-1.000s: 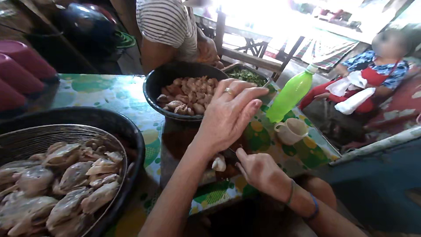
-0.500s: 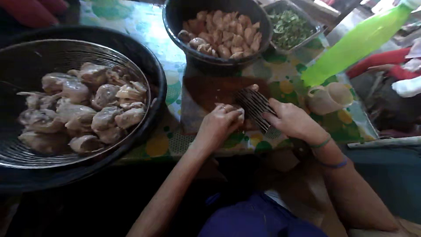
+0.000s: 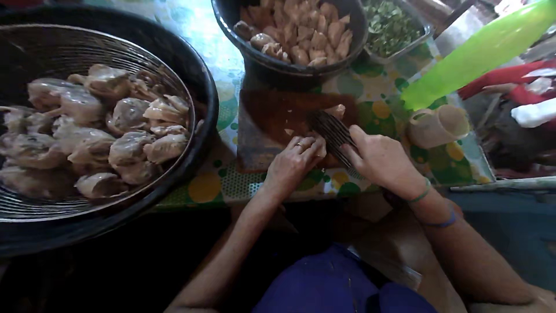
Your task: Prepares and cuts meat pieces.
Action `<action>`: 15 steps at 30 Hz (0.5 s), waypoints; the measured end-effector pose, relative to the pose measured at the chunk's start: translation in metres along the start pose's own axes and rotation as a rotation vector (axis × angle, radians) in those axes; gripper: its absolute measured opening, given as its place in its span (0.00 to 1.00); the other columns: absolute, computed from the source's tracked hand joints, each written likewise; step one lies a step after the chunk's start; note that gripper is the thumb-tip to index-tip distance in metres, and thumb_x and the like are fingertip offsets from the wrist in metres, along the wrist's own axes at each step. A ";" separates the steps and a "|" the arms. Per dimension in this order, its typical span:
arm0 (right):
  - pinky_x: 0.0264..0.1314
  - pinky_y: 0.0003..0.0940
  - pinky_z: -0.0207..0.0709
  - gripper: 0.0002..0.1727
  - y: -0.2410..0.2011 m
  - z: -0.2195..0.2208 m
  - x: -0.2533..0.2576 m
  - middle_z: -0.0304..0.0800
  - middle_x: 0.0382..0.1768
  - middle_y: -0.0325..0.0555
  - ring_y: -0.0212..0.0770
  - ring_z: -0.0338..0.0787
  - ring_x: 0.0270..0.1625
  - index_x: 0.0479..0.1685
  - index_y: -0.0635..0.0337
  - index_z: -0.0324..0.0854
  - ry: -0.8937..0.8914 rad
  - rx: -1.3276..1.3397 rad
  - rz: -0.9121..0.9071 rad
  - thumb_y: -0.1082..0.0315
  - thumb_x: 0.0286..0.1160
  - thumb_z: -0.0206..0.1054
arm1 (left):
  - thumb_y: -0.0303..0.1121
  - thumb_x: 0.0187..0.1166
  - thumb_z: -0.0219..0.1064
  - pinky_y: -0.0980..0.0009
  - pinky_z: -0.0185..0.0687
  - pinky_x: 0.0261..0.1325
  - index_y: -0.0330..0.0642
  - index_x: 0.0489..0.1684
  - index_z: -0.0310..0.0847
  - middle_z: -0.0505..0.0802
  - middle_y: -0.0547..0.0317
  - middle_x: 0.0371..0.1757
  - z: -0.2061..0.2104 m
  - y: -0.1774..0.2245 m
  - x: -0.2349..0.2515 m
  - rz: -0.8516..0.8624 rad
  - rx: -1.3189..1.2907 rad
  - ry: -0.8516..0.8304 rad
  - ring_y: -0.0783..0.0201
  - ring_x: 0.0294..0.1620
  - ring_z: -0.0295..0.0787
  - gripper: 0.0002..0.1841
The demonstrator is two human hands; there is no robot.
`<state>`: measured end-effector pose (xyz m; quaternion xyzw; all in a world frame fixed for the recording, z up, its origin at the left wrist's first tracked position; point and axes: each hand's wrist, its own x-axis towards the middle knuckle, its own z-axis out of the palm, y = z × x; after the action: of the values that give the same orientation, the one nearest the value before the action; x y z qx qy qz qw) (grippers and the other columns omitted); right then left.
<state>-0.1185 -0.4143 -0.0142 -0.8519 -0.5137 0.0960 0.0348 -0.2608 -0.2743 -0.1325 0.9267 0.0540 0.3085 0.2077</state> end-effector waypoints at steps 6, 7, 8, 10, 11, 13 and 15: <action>0.22 0.53 0.72 0.13 0.013 -0.013 -0.021 0.76 0.16 0.50 0.57 0.84 0.21 0.43 0.64 0.77 0.173 -0.026 -0.062 0.61 0.86 0.60 | 0.34 0.83 0.69 0.59 0.85 0.68 0.38 0.63 0.89 0.93 0.46 0.62 0.001 -0.002 -0.003 -0.006 -0.019 0.027 0.48 0.65 0.90 0.16; 0.20 0.51 0.70 0.12 0.011 -0.017 -0.024 0.74 0.14 0.47 0.54 0.82 0.19 0.41 0.63 0.77 0.187 -0.037 -0.099 0.61 0.85 0.60 | 0.34 0.83 0.69 0.59 0.85 0.68 0.37 0.62 0.90 0.93 0.46 0.61 0.002 -0.002 -0.002 -0.007 -0.018 0.025 0.48 0.66 0.90 0.15; 0.19 0.49 0.70 0.12 0.009 -0.020 -0.026 0.73 0.13 0.46 0.52 0.82 0.18 0.40 0.61 0.77 0.176 -0.044 -0.126 0.61 0.84 0.60 | 0.34 0.82 0.69 0.59 0.85 0.68 0.36 0.59 0.90 0.93 0.46 0.61 0.002 -0.002 -0.002 -0.003 -0.018 0.027 0.48 0.65 0.90 0.14; 0.19 0.49 0.71 0.10 0.005 -0.022 -0.027 0.74 0.12 0.46 0.53 0.83 0.18 0.40 0.62 0.78 0.154 -0.072 -0.168 0.63 0.83 0.62 | 0.34 0.82 0.69 0.60 0.85 0.69 0.36 0.55 0.91 0.94 0.45 0.60 0.001 -0.003 -0.001 0.007 -0.018 0.037 0.48 0.65 0.91 0.13; 0.19 0.50 0.71 0.10 0.004 -0.021 -0.027 0.74 0.12 0.47 0.54 0.84 0.18 0.39 0.62 0.78 0.151 -0.093 -0.184 0.63 0.83 0.62 | 0.33 0.82 0.69 0.59 0.85 0.69 0.36 0.55 0.91 0.94 0.45 0.59 0.001 -0.003 -0.001 0.009 -0.018 0.042 0.48 0.65 0.91 0.12; 0.17 0.49 0.71 0.11 0.003 -0.018 -0.025 0.73 0.11 0.47 0.55 0.83 0.17 0.37 0.63 0.78 0.185 -0.134 -0.225 0.64 0.82 0.62 | 0.32 0.81 0.70 0.60 0.86 0.67 0.35 0.54 0.92 0.94 0.44 0.57 0.002 -0.003 -0.001 0.008 -0.024 0.066 0.48 0.63 0.92 0.12; 0.15 0.47 0.70 0.10 0.001 -0.015 -0.022 0.72 0.10 0.46 0.53 0.83 0.15 0.35 0.62 0.77 0.222 -0.160 -0.262 0.65 0.80 0.62 | 0.33 0.81 0.70 0.60 0.86 0.66 0.35 0.53 0.92 0.94 0.44 0.57 0.002 -0.003 -0.001 0.002 -0.024 0.077 0.49 0.62 0.92 0.12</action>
<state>-0.1247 -0.4340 0.0035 -0.7831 -0.6193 -0.0451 0.0353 -0.2607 -0.2729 -0.1358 0.9117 0.0571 0.3446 0.2163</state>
